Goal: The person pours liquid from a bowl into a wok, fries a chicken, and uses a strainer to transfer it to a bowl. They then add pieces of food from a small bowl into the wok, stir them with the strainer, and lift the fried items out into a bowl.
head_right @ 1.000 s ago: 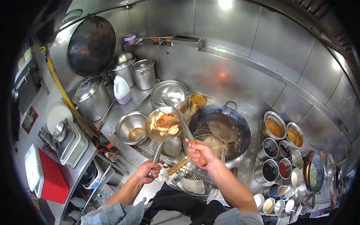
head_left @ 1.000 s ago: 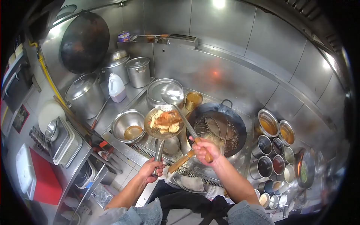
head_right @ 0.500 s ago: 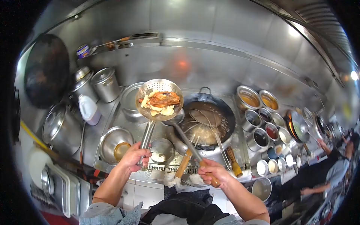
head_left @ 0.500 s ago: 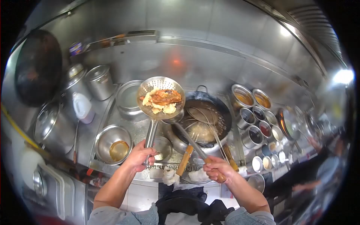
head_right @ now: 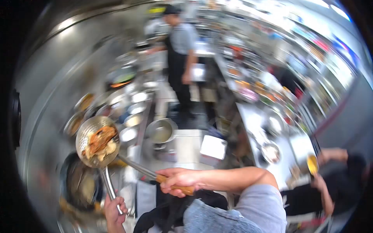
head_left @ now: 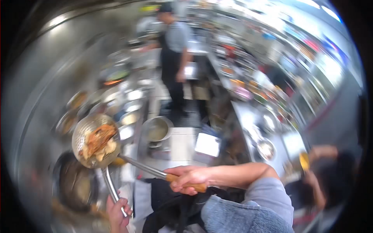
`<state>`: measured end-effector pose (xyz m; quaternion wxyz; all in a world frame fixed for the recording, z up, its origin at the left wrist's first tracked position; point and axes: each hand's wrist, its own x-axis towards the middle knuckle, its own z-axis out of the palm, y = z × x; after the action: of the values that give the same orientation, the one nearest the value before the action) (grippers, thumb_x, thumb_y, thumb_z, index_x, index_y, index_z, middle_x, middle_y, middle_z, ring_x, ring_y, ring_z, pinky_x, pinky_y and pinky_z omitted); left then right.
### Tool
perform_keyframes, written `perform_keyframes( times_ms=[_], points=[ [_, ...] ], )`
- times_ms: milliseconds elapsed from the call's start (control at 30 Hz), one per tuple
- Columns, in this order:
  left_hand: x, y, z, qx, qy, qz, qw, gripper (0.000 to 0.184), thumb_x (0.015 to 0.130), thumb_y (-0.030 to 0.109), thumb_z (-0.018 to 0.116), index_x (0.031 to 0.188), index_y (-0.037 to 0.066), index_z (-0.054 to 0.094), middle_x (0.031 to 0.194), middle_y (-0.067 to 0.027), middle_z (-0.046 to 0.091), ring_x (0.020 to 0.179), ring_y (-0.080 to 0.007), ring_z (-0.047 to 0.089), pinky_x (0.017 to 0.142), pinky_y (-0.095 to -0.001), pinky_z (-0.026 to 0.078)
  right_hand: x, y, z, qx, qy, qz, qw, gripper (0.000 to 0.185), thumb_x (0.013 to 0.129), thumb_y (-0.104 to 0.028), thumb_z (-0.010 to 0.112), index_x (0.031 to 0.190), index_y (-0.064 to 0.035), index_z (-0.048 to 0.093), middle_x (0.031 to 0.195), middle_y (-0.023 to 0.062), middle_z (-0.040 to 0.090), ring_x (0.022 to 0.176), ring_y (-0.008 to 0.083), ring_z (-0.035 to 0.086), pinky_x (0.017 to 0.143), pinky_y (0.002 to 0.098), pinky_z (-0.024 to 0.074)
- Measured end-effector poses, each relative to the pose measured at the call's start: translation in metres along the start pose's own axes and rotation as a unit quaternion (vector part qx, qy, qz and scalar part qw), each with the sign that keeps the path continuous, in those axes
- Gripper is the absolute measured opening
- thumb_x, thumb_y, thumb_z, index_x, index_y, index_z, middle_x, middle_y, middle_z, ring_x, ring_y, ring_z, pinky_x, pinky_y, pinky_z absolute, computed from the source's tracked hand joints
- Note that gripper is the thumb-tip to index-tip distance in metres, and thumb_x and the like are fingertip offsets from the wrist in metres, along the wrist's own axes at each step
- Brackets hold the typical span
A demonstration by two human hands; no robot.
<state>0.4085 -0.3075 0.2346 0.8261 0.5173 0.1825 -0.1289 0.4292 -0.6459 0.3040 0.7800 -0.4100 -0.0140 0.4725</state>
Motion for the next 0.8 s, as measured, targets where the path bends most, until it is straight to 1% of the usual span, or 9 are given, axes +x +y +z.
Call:
perform_keyframes(
  times_ms=[133,233,267,333,467,533,633,767,800],
  points=[
    [0.044,-0.046,0.124,0.053,-0.150,-0.080,0.984,0.041,0.084,0.001,0.054,0.121,0.010,0.041,0.070,-0.0067,0.048,0.045,-0.0129,0.044,0.038,-0.0284,0.036,-0.124,0.024,-0.047,0.044,0.101,-0.109,0.988,0.062,0.090,-0.008,0.054,0.143,-0.0066,0.022,0.075,0.0024,0.045,0.048,0.0072,0.046,0.040,0.0239,0.0399],
    [0.074,-0.098,0.223,0.065,-0.265,-0.162,0.948,0.038,0.085,0.003,0.057,0.120,0.010,0.043,0.071,-0.0068,0.049,0.047,-0.0129,0.043,0.040,-0.0284,0.035,-0.204,0.048,-0.082,0.103,0.215,-0.176,0.955,0.054,0.089,-0.006,0.054,0.137,-0.0050,0.028,0.075,0.0034,0.046,0.049,0.0076,0.047,0.040,0.0248,0.0410],
    [0.081,-0.114,0.255,0.065,-0.302,-0.192,0.932,0.037,0.086,0.004,0.058,0.119,0.009,0.043,0.072,-0.0068,0.049,0.048,-0.0130,0.042,0.041,-0.0283,0.034,-0.226,0.055,-0.089,0.111,0.221,-0.189,0.950,0.054,0.089,-0.006,0.054,0.137,-0.0050,0.028,0.075,0.0034,0.046,0.049,0.0076,0.047,0.040,0.0248,0.0410],
    [0.093,-0.151,0.318,0.081,-0.364,-0.237,0.897,0.036,0.085,0.004,0.058,0.118,0.007,0.043,0.072,-0.0067,0.048,0.050,-0.0132,0.043,0.043,-0.0282,0.035,-0.269,0.070,-0.103,0.130,0.308,-0.234,0.913,0.048,0.089,-0.005,0.054,0.132,-0.0039,0.033,0.075,0.0040,0.047,0.049,0.0078,0.047,0.040,0.0245,0.0413],
    [0.097,-0.211,0.437,0.140,-0.442,-0.283,0.840,0.036,0.083,0.000,0.056,0.116,0.006,0.043,0.071,-0.0065,0.048,0.050,-0.0134,0.044,0.043,-0.0286,0.035,-0.337,0.100,-0.123,0.173,0.408,-0.315,0.839,0.034,0.090,-0.006,0.055,0.118,-0.0052,0.037,0.076,0.0057,0.046,0.049,0.0083,0.047,0.039,0.0243,0.0428],
    [0.095,-0.234,0.493,0.188,-0.474,-0.278,0.814,0.040,0.082,-0.001,0.056,0.120,0.006,0.043,0.071,-0.0065,0.048,0.051,-0.0116,0.043,0.044,-0.0266,0.033,-0.367,0.111,-0.129,0.205,0.429,-0.358,0.804,0.037,0.090,-0.006,0.055,0.122,-0.0048,0.036,0.076,0.0054,0.046,0.049,0.0084,0.046,0.038,0.0247,0.0428],
    [0.105,-0.272,0.565,0.211,-0.525,-0.263,0.781,0.039,0.081,-0.002,0.058,0.116,0.006,0.043,0.071,-0.0060,0.050,0.049,-0.0115,0.044,0.042,-0.0264,0.033,-0.404,0.130,-0.144,0.199,0.491,-0.405,0.745,0.050,0.089,-0.005,0.055,0.133,-0.0065,0.032,0.074,0.0052,0.046,0.047,0.0097,0.047,0.038,0.0257,0.0429],
    [0.116,-0.304,0.643,0.273,-0.553,-0.226,0.754,0.027,0.079,-0.002,0.059,0.100,0.007,0.044,0.069,-0.0055,0.051,0.049,-0.0111,0.047,0.041,-0.0268,0.037,-0.433,0.150,-0.181,0.128,0.684,-0.346,0.629,0.065,0.087,-0.001,0.056,0.144,-0.0049,0.024,0.074,0.0069,0.052,0.046,0.0129,0.050,0.038,0.0293,0.0427],
    [0.119,-0.312,0.656,0.292,-0.560,-0.217,0.745,0.024,0.079,-0.002,0.059,0.096,0.007,0.044,0.070,-0.0056,0.051,0.049,-0.0111,0.047,0.041,-0.0270,0.038,-0.436,0.156,-0.192,0.129,0.687,-0.347,0.626,0.065,0.087,-0.001,0.056,0.144,-0.0049,0.024,0.074,0.0069,0.052,0.046,0.0129,0.050,0.038,0.0293,0.0427]
  ],
)
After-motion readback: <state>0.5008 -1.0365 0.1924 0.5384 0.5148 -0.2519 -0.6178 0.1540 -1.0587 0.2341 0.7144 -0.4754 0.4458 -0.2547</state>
